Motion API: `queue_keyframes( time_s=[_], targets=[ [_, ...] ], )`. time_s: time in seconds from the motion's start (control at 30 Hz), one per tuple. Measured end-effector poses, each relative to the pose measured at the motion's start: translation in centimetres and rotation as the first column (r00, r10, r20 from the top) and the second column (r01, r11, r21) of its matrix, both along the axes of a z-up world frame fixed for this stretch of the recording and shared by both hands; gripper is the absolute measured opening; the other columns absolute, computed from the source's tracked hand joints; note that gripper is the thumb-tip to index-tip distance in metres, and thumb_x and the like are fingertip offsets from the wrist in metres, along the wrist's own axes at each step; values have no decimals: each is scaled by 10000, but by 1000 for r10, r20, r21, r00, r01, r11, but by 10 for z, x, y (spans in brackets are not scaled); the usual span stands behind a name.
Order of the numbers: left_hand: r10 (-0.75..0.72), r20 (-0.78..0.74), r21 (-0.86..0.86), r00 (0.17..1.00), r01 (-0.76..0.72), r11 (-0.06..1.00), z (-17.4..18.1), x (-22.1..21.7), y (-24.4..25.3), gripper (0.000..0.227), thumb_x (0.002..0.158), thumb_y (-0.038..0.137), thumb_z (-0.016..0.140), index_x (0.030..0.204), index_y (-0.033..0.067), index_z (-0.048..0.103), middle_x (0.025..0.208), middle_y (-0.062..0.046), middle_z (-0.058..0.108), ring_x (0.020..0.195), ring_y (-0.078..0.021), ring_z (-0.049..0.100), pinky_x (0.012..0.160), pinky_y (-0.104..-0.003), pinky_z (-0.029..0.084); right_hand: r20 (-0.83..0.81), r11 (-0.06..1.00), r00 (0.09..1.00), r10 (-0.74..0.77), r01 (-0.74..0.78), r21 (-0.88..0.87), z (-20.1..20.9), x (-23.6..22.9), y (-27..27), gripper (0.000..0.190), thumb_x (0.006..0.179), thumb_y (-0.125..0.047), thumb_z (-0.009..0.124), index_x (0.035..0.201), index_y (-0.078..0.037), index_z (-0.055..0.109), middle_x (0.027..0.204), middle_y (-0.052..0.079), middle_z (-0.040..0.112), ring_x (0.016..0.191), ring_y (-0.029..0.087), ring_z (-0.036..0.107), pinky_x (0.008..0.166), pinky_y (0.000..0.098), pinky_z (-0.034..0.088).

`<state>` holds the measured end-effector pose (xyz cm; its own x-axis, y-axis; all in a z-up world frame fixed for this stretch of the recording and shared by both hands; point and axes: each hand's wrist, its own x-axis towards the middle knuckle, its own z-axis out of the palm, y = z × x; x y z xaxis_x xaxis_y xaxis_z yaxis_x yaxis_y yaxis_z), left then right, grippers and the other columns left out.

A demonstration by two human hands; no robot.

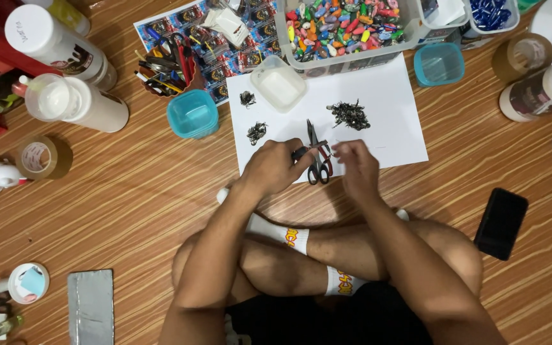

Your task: The person assembles small fishing tackle components using pliers.

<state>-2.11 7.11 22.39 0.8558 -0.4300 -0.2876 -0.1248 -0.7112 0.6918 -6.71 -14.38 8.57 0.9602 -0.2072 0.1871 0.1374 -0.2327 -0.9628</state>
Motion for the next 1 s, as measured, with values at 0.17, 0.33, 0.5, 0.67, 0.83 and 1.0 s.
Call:
queue_keyframes(
  time_s=[0.17,0.33,0.5,0.67,0.83,1.0],
  targets=[
    [-6,63,88,998,1,996,-13,9,4,437,949,493,539,905,91,704,761,-194,720,824,-421,730,737,-504,570,-506,780,862,38,-342,-524,8,11,23,549,921,-368,745,1193,63,540,1103,287,618,1070,460,658,913,570,551],
    [3,96,138,995,-17,990,-26,8,16,457,956,486,518,897,72,701,811,-216,723,876,-454,719,777,-545,567,-654,670,752,-76,-447,-592,-22,18,34,713,856,-467,783,1252,20,445,1226,266,529,1156,463,614,930,596,557],
    [41,121,134,992,-57,989,-32,11,19,518,956,547,484,884,80,696,807,-198,716,877,-442,723,788,-541,572,-607,696,794,-30,-419,-583,-47,16,14,776,805,-439,822,1239,120,503,1212,317,510,1098,542,627,905,637,561],
    [70,121,108,990,-83,991,-23,13,16,475,951,512,494,864,88,690,765,-188,703,859,-436,724,790,-528,567,-642,667,766,-35,-461,-585,-59,17,2,646,915,-466,651,1230,89,550,1149,261,548,1105,503,647,898,574,577],
    [55,128,126,990,-71,990,-24,19,16,495,956,534,482,848,95,683,752,-175,703,850,-421,729,788,-517,574,-547,602,836,-34,-420,-679,-78,19,-19,348,1006,-278,500,1067,22,665,899,185,626,930,423,716,795,510,608],
    [52,158,142,986,-75,987,-20,24,19,465,961,516,502,840,108,691,707,-168,695,820,-404,736,771,-493,584,-554,851,826,-105,-213,-480,38,9,-19,332,1003,-239,513,1150,-43,736,1032,280,732,1082,508,664,946,601,526]
  ],
)
